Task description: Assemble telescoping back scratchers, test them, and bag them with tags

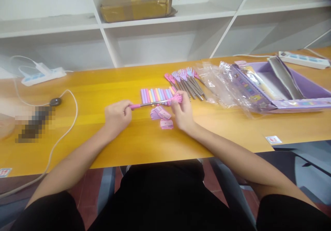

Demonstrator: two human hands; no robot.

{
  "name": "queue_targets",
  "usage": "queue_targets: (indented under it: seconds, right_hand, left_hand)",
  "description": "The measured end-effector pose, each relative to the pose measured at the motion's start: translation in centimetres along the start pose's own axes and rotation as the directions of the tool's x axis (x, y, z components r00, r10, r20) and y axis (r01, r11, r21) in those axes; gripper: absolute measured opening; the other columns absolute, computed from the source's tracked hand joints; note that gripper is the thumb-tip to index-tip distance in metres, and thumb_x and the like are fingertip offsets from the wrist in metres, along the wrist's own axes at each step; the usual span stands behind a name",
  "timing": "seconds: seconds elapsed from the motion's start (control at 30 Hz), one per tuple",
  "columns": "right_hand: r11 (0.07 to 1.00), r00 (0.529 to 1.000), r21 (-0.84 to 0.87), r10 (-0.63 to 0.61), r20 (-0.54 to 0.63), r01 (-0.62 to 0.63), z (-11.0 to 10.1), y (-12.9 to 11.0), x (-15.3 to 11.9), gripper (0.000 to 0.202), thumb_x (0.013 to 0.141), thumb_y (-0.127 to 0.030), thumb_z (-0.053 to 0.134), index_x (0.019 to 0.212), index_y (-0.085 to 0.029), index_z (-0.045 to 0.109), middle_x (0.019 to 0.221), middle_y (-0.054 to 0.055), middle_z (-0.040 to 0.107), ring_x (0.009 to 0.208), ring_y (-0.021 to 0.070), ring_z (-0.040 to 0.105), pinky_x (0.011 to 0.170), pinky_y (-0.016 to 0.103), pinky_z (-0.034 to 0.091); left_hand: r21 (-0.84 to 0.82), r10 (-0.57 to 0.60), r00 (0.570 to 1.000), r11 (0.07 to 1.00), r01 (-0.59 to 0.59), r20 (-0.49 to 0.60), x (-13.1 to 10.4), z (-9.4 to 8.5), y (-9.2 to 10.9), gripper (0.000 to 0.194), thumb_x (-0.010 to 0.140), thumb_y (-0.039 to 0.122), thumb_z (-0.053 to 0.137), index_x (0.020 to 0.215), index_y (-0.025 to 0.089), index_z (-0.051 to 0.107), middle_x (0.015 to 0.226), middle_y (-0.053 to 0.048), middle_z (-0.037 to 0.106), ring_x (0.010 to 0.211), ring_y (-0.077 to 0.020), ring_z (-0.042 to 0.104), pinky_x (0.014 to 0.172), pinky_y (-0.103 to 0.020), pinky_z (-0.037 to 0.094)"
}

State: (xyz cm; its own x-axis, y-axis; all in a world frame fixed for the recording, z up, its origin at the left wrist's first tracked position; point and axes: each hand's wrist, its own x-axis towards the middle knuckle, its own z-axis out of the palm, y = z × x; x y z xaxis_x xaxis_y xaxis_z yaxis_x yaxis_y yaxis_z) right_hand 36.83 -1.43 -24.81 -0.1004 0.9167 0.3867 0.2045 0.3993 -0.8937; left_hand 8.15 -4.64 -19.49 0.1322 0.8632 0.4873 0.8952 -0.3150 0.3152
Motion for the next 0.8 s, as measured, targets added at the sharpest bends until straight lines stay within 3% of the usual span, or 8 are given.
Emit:
queue_targets:
  seconds: [0.13,0.33,0.53,0.8]
  right_hand:
    - [0.999,0.999,-0.017,-0.037,0.01,0.037,1.3,-0.9,-1.6,0.044,0.114,-0.073,0.053,0.124,-0.031,0.044,0.089,0.003,0.056,0.075,0.0259,0.056,0.068,0.042,0.046]
    - [0.996,0.987,-0.092,0.014,0.163,0.001,0.7,-0.5,-0.3,0.043,0.113,-0.071,0.053,0.125,-0.03,0.045,0.088,0.002,0.064,0.077,0.0274,0.063,0.073,0.042,0.048]
    - [0.996,0.965,-0.091,0.006,0.262,0.018,0.2,-0.3,0.6,0.038,0.115,-0.065,0.054,0.128,-0.031,0.044,0.087,0.0,0.067,0.075,0.0259,0.065,0.075,0.039,0.047]
    - [0.952,0.953,-0.275,-0.048,0.298,0.134,-1.5,-0.1,1.5,0.044,0.114,-0.066,0.053,0.137,-0.029,0.05,0.086,0.002,0.067,0.073,0.0283,0.063,0.074,0.039,0.043]
  left_hand:
    - [-0.1,0.093,0.993,0.991,-0.086,0.071,-1.0,0.9,1.0,0.041,0.105,0.022,0.049,0.101,0.023,0.089,0.096,-0.006,0.09,0.079,-0.0216,0.079,0.069,-0.035,0.05]
    - [-0.054,0.161,0.979,0.986,-0.156,0.126,-0.3,0.3,-1.3,0.04,0.104,0.023,0.047,0.109,0.021,0.087,0.096,-0.007,0.087,0.081,-0.0224,0.076,0.073,-0.035,0.05]
    - [-0.047,0.114,0.967,0.993,-0.106,0.229,0.2,0.5,-2.3,0.027,0.101,0.026,0.05,0.099,0.022,0.077,0.094,-0.007,0.083,0.077,-0.0216,0.068,0.075,-0.034,0.048]
    - [-0.038,0.081,0.944,0.997,-0.073,0.321,0.4,0.9,-2.5,0.013,0.098,0.03,0.051,0.092,0.024,0.062,0.078,-0.003,0.066,0.069,-0.0212,0.058,0.072,-0.035,0.041]
